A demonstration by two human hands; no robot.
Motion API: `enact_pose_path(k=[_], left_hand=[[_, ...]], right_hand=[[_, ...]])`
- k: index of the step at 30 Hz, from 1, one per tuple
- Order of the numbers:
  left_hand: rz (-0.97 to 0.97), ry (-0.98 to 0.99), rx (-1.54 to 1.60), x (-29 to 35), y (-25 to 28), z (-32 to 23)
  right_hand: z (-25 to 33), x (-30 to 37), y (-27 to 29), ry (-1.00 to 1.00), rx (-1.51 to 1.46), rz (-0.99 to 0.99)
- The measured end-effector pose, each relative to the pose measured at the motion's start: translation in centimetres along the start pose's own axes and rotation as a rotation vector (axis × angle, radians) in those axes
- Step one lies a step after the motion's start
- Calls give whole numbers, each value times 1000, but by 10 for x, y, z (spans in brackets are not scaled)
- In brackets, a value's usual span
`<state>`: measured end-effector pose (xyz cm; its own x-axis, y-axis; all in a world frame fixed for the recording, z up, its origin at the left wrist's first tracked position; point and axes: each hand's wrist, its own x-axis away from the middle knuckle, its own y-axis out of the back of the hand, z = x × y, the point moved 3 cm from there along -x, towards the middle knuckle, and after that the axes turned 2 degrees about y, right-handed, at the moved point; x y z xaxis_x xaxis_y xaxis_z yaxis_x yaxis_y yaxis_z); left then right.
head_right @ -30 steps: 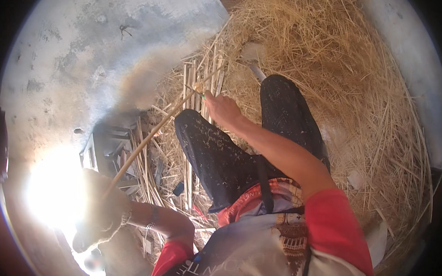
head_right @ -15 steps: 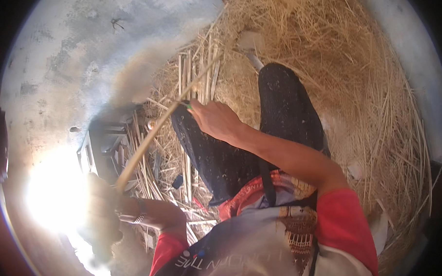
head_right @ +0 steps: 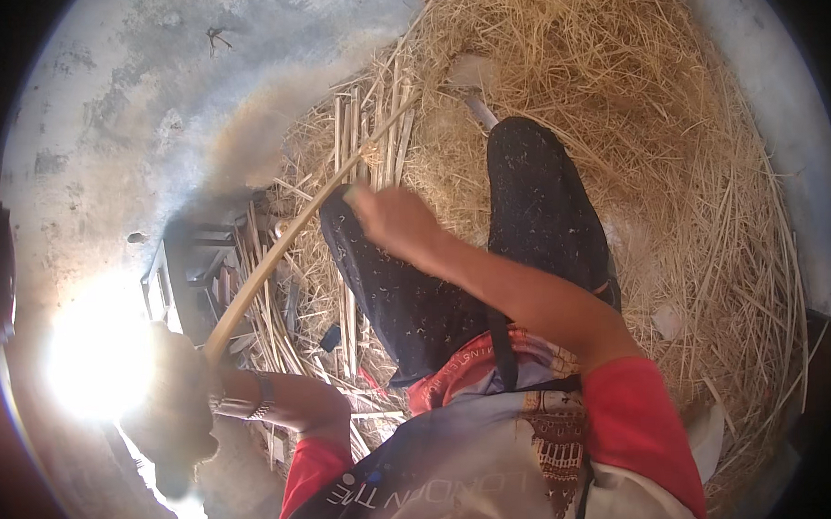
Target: The person sits on a straw-covered floor and uses a knife to split long bamboo sticks into thin strips. They hold the bamboo with a gloved left hand and repeatedly strike it with the knife in their right hand to separate the fibers.
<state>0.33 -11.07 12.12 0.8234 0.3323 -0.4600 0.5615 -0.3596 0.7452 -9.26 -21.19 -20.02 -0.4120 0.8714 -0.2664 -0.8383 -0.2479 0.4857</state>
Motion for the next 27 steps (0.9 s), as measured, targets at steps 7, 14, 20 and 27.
enact_pose_path(k=[7, 14, 20, 27], left_hand=[[-172, -22, -83, 17, -2, 0], [-537, 329, -349, 15, -33, -24], [-338, -294, -93, 25, -35, 1], [-375, -152, -200, -1, -33, -10]], right_hand=[[5, -1, 18, -50, -67, 66], [141, 44, 81, 374, -144, 109], [138, 55, 71, 350, 20, 55], [-67, 36, 44, -68, 292, 70]])
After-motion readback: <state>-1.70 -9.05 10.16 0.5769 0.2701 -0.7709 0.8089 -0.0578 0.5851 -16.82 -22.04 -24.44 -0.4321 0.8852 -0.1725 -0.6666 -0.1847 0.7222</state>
